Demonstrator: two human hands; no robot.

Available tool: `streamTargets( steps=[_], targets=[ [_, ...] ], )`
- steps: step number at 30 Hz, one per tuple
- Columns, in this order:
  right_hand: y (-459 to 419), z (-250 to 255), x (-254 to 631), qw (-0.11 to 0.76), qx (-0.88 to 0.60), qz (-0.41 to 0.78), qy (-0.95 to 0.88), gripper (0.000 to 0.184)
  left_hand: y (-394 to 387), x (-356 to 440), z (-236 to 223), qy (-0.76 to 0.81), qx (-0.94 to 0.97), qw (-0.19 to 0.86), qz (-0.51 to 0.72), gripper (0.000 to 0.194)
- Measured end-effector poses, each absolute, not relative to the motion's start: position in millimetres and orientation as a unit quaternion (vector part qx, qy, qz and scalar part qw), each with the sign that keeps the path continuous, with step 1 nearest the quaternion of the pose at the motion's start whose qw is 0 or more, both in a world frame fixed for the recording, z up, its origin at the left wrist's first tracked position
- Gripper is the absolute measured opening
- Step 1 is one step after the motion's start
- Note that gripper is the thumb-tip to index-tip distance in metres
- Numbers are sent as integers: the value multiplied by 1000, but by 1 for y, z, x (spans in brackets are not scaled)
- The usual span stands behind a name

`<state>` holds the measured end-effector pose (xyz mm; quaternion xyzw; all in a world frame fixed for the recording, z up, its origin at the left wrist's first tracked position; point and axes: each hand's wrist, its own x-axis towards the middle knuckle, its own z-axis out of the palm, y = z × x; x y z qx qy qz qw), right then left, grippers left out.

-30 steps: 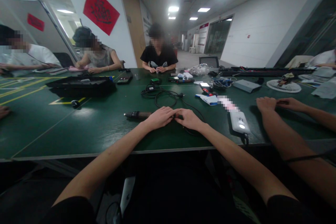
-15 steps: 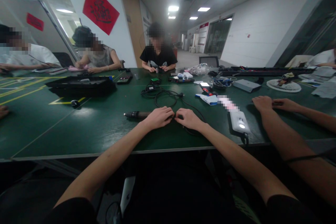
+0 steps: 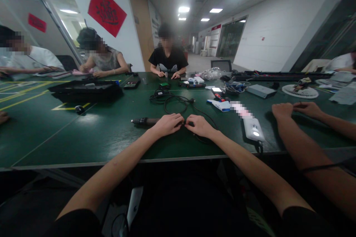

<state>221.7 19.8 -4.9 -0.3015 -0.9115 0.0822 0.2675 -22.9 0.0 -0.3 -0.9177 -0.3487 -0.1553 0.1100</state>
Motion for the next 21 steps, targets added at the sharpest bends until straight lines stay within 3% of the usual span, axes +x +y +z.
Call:
streamTargets(
  steps=[21],
  targets=[
    [22,-7,222,268,-299,79,-912,7,-2,-21,1,-351,-918,121,-138,18]
  ],
)
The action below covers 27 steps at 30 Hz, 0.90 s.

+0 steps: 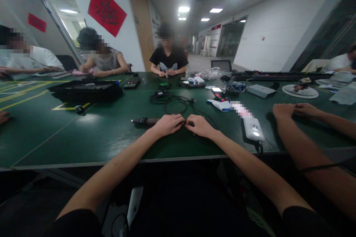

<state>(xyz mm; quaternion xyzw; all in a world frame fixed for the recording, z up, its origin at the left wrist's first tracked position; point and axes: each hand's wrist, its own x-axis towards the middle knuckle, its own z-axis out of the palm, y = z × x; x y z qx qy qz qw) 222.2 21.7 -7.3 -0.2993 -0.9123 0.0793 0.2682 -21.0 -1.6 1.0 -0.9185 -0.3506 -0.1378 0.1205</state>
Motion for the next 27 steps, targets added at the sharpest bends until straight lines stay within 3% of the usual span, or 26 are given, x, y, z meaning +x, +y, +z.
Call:
streamTargets(
  steps=[27],
  targets=[
    [22,-6,223,267,-295,86,-913,6,-2,-20,2,-361,-914,101,-152,17]
  ],
)
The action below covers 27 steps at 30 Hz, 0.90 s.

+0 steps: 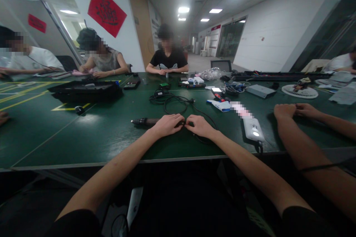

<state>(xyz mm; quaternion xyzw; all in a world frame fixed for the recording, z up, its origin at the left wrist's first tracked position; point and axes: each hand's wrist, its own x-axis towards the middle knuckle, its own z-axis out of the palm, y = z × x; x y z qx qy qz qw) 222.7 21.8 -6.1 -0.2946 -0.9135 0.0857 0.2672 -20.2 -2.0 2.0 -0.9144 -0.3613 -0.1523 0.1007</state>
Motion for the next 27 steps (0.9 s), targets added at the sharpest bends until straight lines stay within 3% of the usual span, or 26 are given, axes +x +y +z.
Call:
streamTargets(
  steps=[27],
  targets=[
    [20,-4,222,264,-302,90,-912,6,-5,-19,5,-366,-913,102,-150,16]
  ],
)
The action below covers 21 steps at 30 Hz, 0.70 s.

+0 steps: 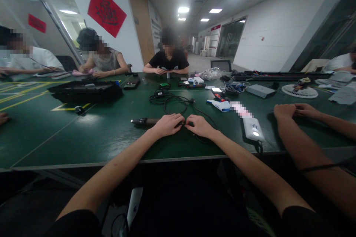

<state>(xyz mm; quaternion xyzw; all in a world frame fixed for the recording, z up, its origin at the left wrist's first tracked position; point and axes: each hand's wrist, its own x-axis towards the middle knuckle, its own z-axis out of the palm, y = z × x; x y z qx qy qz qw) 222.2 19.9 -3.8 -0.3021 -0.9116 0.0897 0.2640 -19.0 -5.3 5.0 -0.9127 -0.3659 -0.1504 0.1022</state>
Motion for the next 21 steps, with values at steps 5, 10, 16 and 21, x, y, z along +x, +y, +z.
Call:
streamTargets(
  steps=[5,10,16,21],
  targets=[
    [21,-5,222,267,-301,90,-911,6,-5,-19,5,-381,-906,102,-152,16],
    [21,-6,222,270,-298,86,-912,6,-5,-19,5,-367,-913,109,-139,16],
    [20,-5,222,270,-299,85,-911,6,-7,-19,5,-369,-912,114,-140,17],
    [20,-5,222,271,-299,84,-911,6,-4,-19,3,-374,-910,112,-140,13]
  ],
)
